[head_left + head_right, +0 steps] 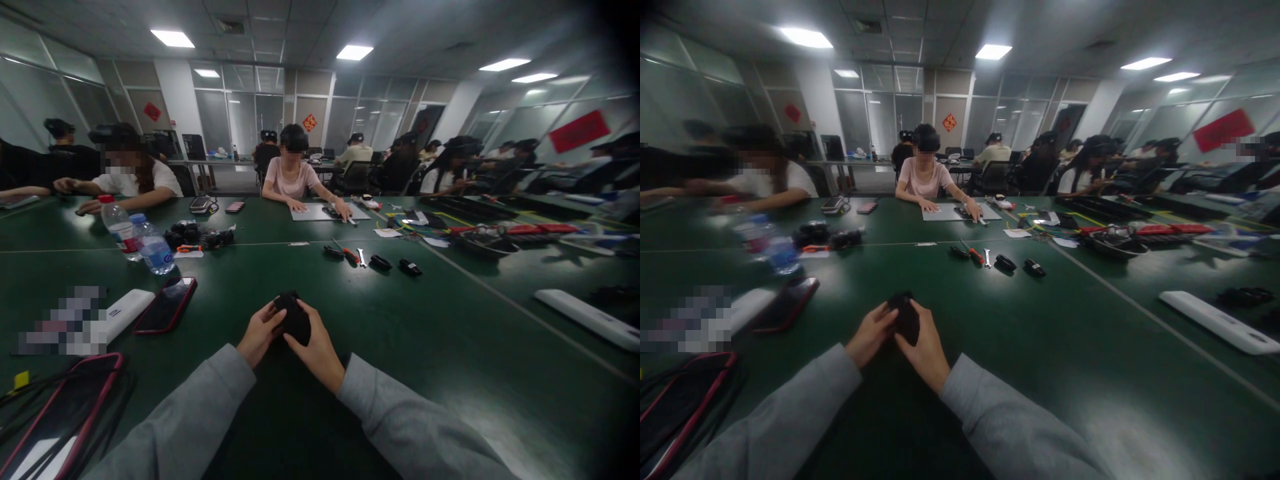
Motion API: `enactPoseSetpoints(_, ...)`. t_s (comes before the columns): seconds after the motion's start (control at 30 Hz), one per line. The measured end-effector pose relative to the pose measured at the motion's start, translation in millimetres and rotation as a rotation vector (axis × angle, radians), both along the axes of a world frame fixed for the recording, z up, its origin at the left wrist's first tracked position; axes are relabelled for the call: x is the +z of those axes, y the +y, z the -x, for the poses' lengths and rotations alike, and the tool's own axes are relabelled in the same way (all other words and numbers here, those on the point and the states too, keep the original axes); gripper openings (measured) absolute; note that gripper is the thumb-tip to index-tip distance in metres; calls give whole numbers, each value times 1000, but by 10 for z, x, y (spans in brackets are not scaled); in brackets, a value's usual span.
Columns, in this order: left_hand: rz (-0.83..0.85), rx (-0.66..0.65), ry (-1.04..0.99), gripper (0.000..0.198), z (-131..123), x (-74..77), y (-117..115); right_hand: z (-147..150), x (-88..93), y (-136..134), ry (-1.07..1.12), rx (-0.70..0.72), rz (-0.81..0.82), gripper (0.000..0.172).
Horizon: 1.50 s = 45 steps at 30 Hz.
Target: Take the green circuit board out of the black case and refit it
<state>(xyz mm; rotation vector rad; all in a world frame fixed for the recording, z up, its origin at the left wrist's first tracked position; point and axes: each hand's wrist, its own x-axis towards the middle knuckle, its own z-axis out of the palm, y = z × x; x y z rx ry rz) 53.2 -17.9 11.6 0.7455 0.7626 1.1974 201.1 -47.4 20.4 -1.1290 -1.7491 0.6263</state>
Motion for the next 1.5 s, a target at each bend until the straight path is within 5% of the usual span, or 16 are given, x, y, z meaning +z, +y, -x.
enactPoseSetpoints(0.2, -1, 32, -5, 53, -20, 12, -9, -12, 38, 23, 196, 29, 89, 56)
enactPoseSetpoints(0.43, -1, -101, 59, 44, 10, 59, -45, 16, 5, 14, 283, 43, 143, 56)
enactPoseSetpoints(0.87, 60, -4, 36, 37, -4, 47, -16, -90, -9, 125, 303, -10, 194, 64)
enactPoseSetpoints(1.5, 83, 2, 30, 40, 3, 19, 11, -259, -50, 250, 422, -60, 257, 43)
